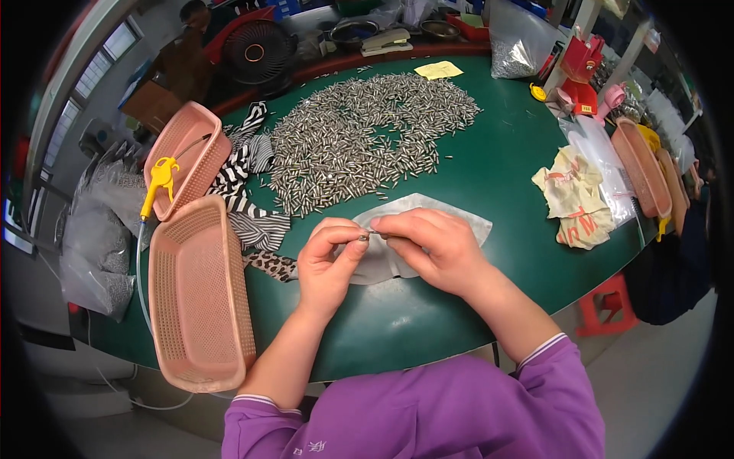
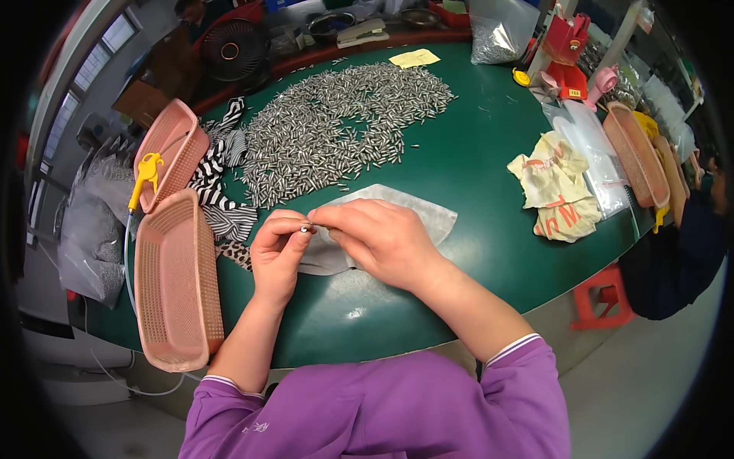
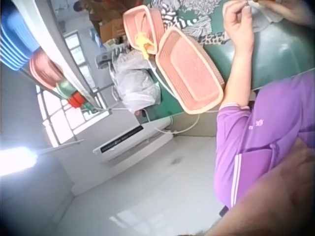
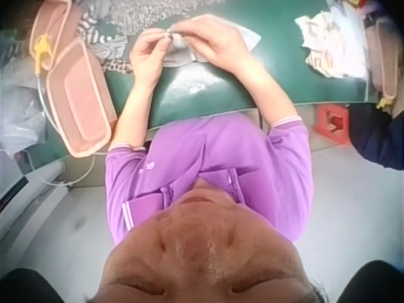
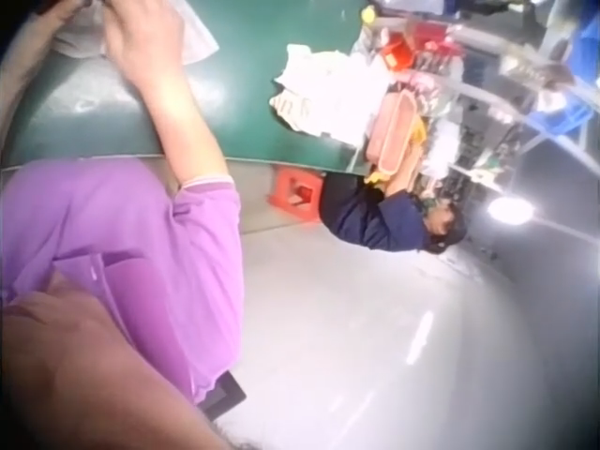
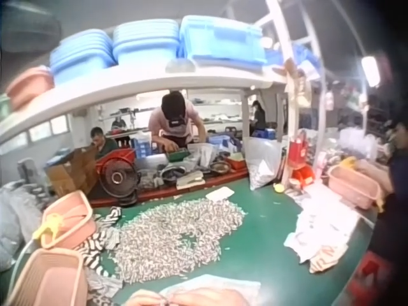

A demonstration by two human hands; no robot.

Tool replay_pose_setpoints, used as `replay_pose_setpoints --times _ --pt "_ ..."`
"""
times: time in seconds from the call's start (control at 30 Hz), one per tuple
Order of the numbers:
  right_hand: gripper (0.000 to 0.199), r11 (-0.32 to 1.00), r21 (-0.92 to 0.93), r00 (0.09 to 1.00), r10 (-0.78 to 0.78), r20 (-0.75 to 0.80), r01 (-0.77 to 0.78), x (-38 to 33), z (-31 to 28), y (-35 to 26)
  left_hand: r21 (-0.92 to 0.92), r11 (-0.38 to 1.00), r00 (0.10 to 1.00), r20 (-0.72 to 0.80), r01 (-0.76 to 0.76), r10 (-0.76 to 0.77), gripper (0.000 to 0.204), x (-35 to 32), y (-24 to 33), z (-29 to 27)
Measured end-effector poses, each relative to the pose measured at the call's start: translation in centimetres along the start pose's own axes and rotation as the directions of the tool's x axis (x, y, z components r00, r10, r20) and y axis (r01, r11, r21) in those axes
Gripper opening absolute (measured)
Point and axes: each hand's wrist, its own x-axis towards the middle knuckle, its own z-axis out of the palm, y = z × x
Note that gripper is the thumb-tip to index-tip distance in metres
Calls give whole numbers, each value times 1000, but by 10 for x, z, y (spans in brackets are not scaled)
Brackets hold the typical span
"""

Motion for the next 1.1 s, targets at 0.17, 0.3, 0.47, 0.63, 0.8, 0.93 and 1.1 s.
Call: replay_pose_setpoints --times 0.17,0.3,0.47,0.63,0.8,0.93,1.1 --pt "32 997 -9 997 -78 -22 78 6 -6 -3 38 999 999 -15 -38 39 11 0 1 -1" --pt "35 998 -20 998 -64 5 64 7 -6 -7 75 995 998 -28 -61 63 11 0 1 -1" --pt "31 1000 -13 998 -24 53 25 2 -4 -5 110 989 994 -37 -98 102 12 0 1 0" --pt "30 995 -10 994 -101 36 101 4 -3 -3 143 984 994 -16 -105 108 12 0 2 -1" --pt "29 996 2 995 -94 26 94 3 -3 -2 187 976 994 -11 -109 113 12 1 4 0" --pt "28 997 -12 996 -82 26 83 2 -3 -2 246 960 990 2 -134 138 11 3 6 0" --pt "27 993 -81 996 -85 10 85 1 -1 -3 363 900 971 84 -239 224 9 9 5 -5"
